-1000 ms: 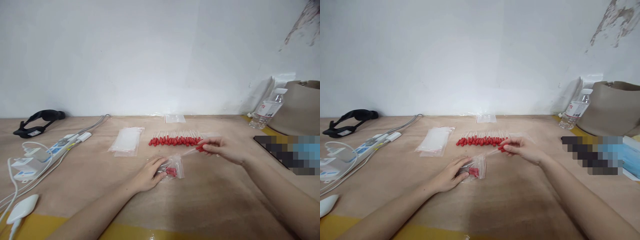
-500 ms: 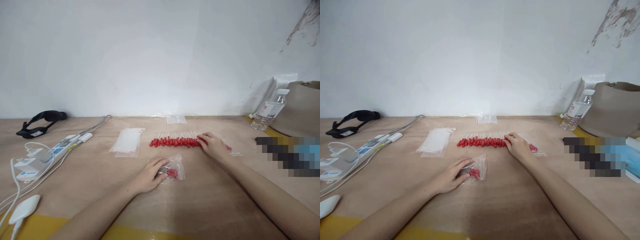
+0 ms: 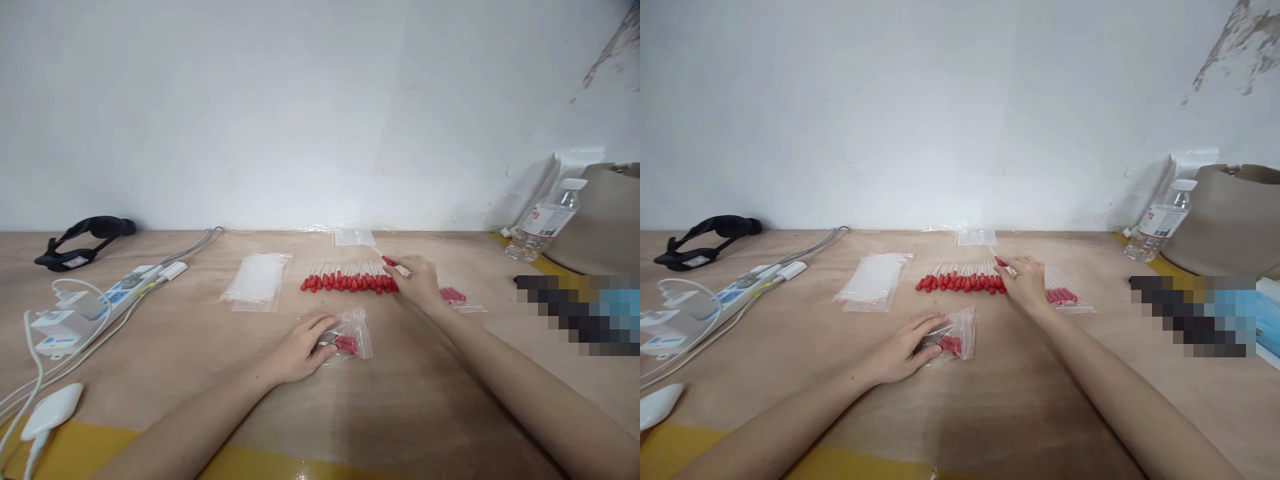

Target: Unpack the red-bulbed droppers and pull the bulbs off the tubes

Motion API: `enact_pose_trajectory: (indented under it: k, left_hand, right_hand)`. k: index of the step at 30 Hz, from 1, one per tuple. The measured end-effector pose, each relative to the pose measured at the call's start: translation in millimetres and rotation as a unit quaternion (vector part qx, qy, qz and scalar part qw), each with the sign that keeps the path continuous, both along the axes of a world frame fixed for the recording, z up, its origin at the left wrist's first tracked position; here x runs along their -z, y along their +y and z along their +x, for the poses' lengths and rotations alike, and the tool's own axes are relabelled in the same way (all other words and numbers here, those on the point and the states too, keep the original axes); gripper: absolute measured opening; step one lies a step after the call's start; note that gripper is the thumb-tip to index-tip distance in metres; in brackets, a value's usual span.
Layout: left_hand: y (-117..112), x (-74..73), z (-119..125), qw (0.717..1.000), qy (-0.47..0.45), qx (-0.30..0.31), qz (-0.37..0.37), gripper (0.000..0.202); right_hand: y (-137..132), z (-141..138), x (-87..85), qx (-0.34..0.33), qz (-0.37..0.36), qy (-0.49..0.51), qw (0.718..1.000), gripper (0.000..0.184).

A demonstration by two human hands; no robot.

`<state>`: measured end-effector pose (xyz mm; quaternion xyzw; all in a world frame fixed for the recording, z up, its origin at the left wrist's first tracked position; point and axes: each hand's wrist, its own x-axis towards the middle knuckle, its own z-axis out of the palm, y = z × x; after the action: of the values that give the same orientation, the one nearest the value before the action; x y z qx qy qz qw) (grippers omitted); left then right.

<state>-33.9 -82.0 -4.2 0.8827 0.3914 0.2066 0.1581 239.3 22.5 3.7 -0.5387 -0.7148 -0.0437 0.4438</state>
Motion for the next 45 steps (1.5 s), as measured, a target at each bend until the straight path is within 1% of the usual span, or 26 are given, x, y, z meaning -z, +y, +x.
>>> enact_pose_trajectory:
  k: [3, 7, 10, 12, 13, 15, 17, 20, 23, 26, 30, 33, 39, 42, 45]
  left_hand:
    - [0, -0.4, 0, 1.000, -0.002, -0.001, 0.004, 0.044]
    - [-1, -0.8, 1, 1.000, -0.001, -0.002, 0.002, 0.045]
    - [-1, -0.9, -1, 1.000, 0.007, -0.003, -0.004, 0.045]
    - [-1, -0.5, -2, 1.000, 0.015, -0.001, -0.006, 0.046]
    - [-1, -0.1, -2, 1.000, 0.019, 0.001, -0.006, 0.046]
    - [0, 0.5, -3, 1.000, 0.028, 0.006, -0.005, 0.047]
    - [1, 0.7, -3, 0.999, 0.037, 0.011, -0.004, 0.049]
    - [2, -0.5, -4, 0.998, 0.053, 0.012, -0.004, 0.050]
    - [1, -3.0, -6, 0.997, 0.080, 0.016, -0.006, 0.054]
    - [2, -4.7, -8, 0.993, 0.112, 0.027, -0.008, 0.060]
    - [3, -4.0, -10, 0.989, 0.138, 0.050, -0.002, 0.062]
    - [4, -2.9, -10, 0.988, 0.146, 0.059, 0.005, 0.061]
    - [2, -3.3, -10, 0.988, 0.140, 0.058, 0.005, 0.059]
    - [1, -4.1, -9, 0.988, 0.142, 0.052, 0.007, 0.057]
    - [0, -5.2, -8, 0.987, 0.153, 0.049, 0.005, 0.057]
  right_hand:
    - [-3, -18, 5.1, -0.012, -0.028, -0.034, 0.999, 0.021]
    - [-4, -34, 8.1, -0.005, -0.050, -0.088, 0.995, 0.021]
    - [-7, -37, 4.3, 0.000, -0.070, -0.116, 0.991, 0.029]
    - [-15, -35, -0.7, -0.007, -0.070, -0.109, 0.992, 0.034]
    - [-22, -33, -3.4, -0.018, -0.066, -0.098, 0.993, 0.033]
    - [-39, -30, -8.0, -0.060, -0.063, -0.077, 0.993, 0.024]
    - [-57, -30, -10.0, -0.117, -0.080, -0.071, 0.987, 0.017]
    - [-79, -34, -6.3, -0.230, -0.121, -0.093, 0.961, 0.013]
    - [-88, -40, 0.9, -0.332, -0.157, -0.089, 0.926, 0.013]
    - [-89, -46, 4.7, -0.371, -0.185, -0.086, 0.906, 0.017]
    - [-91, -52, 3.9, -0.359, -0.207, -0.118, 0.902, 0.028]
    - [-95, -55, 4.3, -0.351, -0.213, -0.132, 0.902, 0.032]
    - [-107, -59, 6.8, -0.307, -0.195, -0.135, 0.922, 0.023]
    - [-112, -61, 4.7, -0.288, -0.201, -0.154, 0.924, 0.021]
    - [-112, -60, 1.1, -0.277, -0.197, -0.154, 0.928, 0.014]
